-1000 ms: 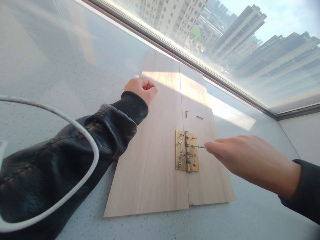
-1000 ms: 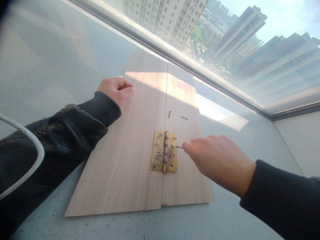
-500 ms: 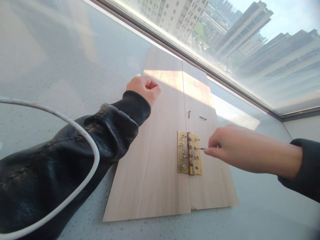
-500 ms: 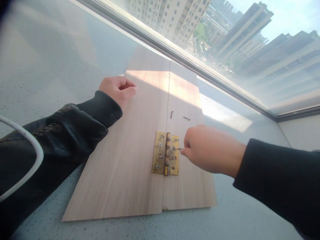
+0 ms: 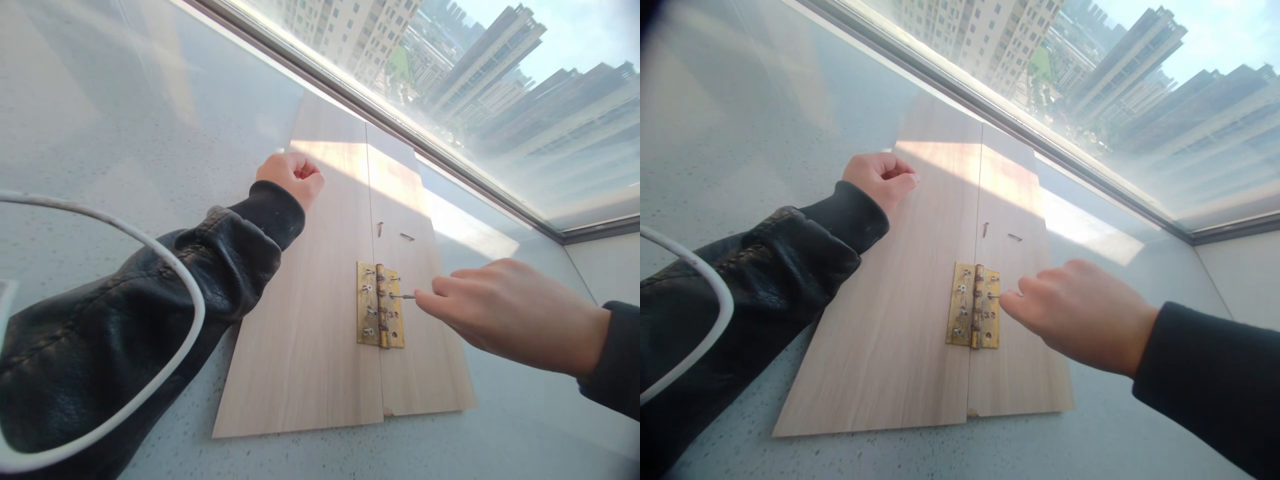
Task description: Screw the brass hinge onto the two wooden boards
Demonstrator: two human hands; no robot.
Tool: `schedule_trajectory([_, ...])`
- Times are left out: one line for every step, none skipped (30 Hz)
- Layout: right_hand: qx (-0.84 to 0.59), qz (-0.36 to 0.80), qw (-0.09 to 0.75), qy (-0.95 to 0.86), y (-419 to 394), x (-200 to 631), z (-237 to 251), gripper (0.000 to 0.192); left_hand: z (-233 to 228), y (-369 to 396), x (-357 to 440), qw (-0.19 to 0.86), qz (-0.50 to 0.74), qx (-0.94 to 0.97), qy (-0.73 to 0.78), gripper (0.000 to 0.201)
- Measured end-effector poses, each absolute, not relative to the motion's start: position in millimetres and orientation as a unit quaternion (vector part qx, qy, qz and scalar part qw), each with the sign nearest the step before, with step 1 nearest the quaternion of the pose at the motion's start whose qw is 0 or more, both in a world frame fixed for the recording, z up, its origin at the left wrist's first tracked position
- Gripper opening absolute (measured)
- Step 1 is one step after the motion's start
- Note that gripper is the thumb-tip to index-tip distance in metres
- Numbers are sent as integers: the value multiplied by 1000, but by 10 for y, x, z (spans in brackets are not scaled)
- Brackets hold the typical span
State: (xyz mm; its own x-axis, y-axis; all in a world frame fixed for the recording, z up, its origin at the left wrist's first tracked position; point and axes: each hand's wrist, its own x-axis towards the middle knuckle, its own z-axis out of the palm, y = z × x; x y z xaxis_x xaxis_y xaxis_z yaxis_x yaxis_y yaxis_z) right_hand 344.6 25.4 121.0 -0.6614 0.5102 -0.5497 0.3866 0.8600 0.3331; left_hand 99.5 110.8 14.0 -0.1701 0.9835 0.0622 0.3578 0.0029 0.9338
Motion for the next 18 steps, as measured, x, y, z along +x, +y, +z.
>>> schedule_trajectory([322,56,338,882,272,3413,1191,26,138,1110,996,346,450,544,619,8])
schedule_trajectory([402,12,338,851,294,3378,1174,26,136,1113,997,345,448,544,620,8])
schedule_trajectory([477,-36,331,813,317,3344,1159,27,134,1115,997,345,447,543,621,8])
schedule_trajectory([544,-82,320,771,339,3315,1147,28,131,1118,997,345,446,544,621,8])
schedule_trajectory([596,-121,310,731,356,3296,1139,29,129,1120,996,345,446,545,621,8])
schedule_trajectory([630,-152,304,698,365,3288,1134,28,127,1122,995,345,447,546,619,8])
schedule_trajectory([646,-168,305,679,362,3293,1133,26,126,1124,993,346,447,546,618,8])
schedule_trajectory([641,-166,308,683,347,3312,1135,24,124,1125,992,347,447,546,618,8])
schedule_trajectory([610,-149,313,712,321,3343,1137,22,123,1125,990,346,447,545,620,9])
schedule_trajectory([551,-115,314,764,284,3383,1138,20,121,1125,988,343,447,545,621,9])
schedule_trajectory([469,-64,305,826,242,3428,1138,20,118,1125,986,341,447,546,621,9])
schedule_trajectory([375,-3,289,881,200,3474,1136,22,116,1125,984,339,449,547,620,9])
schedule_trajectory([297,62,255,918,161,3516,1133,23,113,1124,983,338,450,548,619,9])
schedule_trajectory([233,112,231,938,131,3550,1129,25,112,1123,982,338,451,548,618,9])
schedule_trajectory([196,145,218,945,109,3571,1126,25,111,1122,981,338,452,547,618,9])
schedule_trajectory([184,159,220,945,99,3578,1125,25,112,1120,980,338,452,546,619,9])
schedule_trajectory([192,153,239,940,98,3570,1126,26,115,1118,979,340,452,544,620,9])
schedule_trajectory([215,135,264,930,106,3548,1129,27,120,1116,979,341,451,542,621,9])
